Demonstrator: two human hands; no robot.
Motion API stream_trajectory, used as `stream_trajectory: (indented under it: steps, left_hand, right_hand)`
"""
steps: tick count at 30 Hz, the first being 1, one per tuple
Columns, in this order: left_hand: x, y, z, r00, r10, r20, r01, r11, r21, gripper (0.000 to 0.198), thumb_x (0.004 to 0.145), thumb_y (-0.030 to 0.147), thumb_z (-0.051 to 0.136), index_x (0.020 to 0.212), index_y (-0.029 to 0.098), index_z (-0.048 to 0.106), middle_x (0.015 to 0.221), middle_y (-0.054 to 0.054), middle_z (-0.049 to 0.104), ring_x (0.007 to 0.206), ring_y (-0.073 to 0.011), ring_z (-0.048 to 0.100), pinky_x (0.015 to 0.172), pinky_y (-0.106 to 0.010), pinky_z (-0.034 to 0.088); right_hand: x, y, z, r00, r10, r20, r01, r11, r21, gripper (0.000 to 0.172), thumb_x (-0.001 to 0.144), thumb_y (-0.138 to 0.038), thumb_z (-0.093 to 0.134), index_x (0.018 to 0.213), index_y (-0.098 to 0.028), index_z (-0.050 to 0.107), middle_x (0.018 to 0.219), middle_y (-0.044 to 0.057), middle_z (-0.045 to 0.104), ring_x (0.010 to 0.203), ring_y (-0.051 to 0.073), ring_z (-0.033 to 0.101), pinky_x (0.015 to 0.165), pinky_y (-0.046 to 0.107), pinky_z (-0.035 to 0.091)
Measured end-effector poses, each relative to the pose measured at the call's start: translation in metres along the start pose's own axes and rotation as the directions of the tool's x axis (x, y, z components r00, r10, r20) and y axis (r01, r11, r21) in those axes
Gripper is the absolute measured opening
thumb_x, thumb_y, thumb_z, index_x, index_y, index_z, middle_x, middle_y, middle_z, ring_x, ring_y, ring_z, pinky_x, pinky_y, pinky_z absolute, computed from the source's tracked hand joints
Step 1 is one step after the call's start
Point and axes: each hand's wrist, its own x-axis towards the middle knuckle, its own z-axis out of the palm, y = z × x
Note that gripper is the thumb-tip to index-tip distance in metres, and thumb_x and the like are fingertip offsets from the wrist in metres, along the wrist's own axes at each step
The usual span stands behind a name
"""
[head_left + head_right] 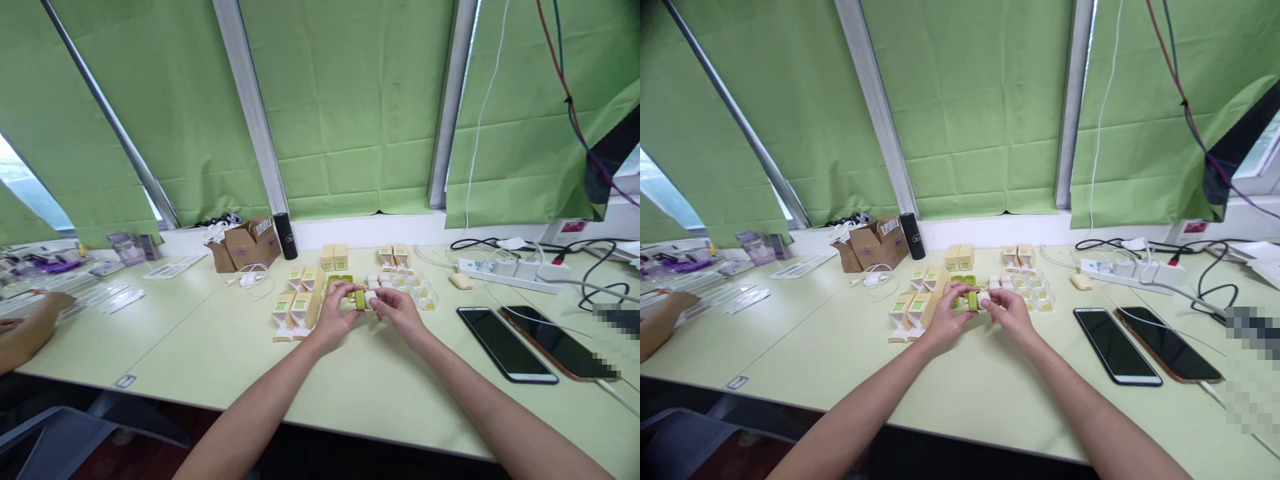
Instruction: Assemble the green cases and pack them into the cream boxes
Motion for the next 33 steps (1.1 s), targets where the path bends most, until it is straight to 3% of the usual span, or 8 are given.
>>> stream_trajectory:
  steps: [8, 14, 18, 23, 26, 33]
  left_hand:
    - [-0.001, -0.003, 0.0, 1.0, 0.029, 0.0, -0.029, 0.999, 0.015, 0.048, 0.074, 0.011, 0.089, 0.117, 0.028, 0.077, 0.127, -0.008, 0.057, 0.128, -0.0279, 0.057, 0.117, -0.05, 0.046]
    - [-0.002, -0.007, 0.001, 1.0, 0.022, -0.013, -0.022, 1.0, 0.023, 0.049, 0.074, 0.016, 0.091, 0.119, 0.027, 0.075, 0.127, -0.008, 0.057, 0.127, -0.0272, 0.058, 0.117, -0.05, 0.046]
    - [-0.002, -0.007, 0.003, 0.999, 0.044, -0.023, -0.043, 0.998, 0.04, 0.048, 0.077, 0.018, 0.089, 0.121, 0.027, 0.074, 0.129, -0.009, 0.057, 0.131, -0.0284, 0.056, 0.117, -0.051, 0.046]
    - [-0.004, 0.001, 0.005, 0.986, 0.169, -0.004, -0.164, 0.963, 0.213, 0.05, 0.088, 0.017, 0.079, 0.135, 0.031, 0.067, 0.137, -0.01, 0.063, 0.139, -0.0327, 0.045, 0.12, -0.058, 0.041]
    - [-0.006, 0.006, 0.007, 0.976, 0.217, -0.034, -0.196, 0.929, 0.313, 0.056, 0.093, 0.022, 0.074, 0.146, 0.033, 0.06, 0.151, -0.01, 0.055, 0.143, -0.034, 0.04, 0.121, -0.06, 0.039]
    - [-0.011, 0.009, 0.011, 0.964, 0.26, -0.047, -0.227, 0.905, 0.361, 0.052, 0.099, 0.03, 0.069, 0.149, 0.027, 0.057, 0.144, -0.015, 0.052, 0.127, -0.032, 0.058, 0.111, -0.054, 0.051]
  right_hand:
    - [-0.001, 0.003, 0.001, 1.0, -0.019, 0.018, 0.02, 0.998, -0.061, 0.064, 0.066, -0.071, 0.088, 0.097, -0.016, 0.079, 0.069, 0.002, 0.067, 0.057, 0.015, 0.054, 0.055, 0.03, 0.047]
    - [-0.005, 0.003, 0.003, 0.997, -0.072, -0.015, 0.07, 0.993, -0.092, 0.071, 0.073, -0.069, 0.084, 0.12, -0.017, 0.076, 0.067, -0.003, 0.062, 0.056, 0.015, 0.057, 0.057, 0.03, 0.047]
    - [-0.004, 0.003, 0.002, 0.996, -0.087, 0.0, 0.086, 0.987, -0.136, 0.064, 0.078, -0.069, 0.08, 0.117, -0.018, 0.078, 0.065, -0.002, 0.062, 0.056, 0.016, 0.057, 0.056, 0.031, 0.048]
    - [-0.001, 0.008, 0.001, 0.994, -0.107, -0.037, 0.104, 0.99, -0.094, 0.065, 0.076, -0.071, 0.082, 0.115, -0.019, 0.076, 0.07, -0.001, 0.065, 0.059, 0.016, 0.06, 0.057, 0.033, 0.054]
    - [-0.001, 0.009, 0.002, 0.993, -0.105, -0.062, 0.102, 0.993, -0.052, 0.063, 0.076, -0.069, 0.083, 0.113, -0.019, 0.074, 0.075, 0.0, 0.066, 0.064, 0.017, 0.063, 0.057, 0.032, 0.057]
    - [-0.002, 0.007, 0.006, 0.992, -0.1, -0.082, 0.101, 0.995, 0.012, 0.064, 0.074, -0.068, 0.086, 0.111, -0.019, 0.07, 0.081, 0.003, 0.07, 0.073, 0.02, 0.068, 0.059, 0.035, 0.062]
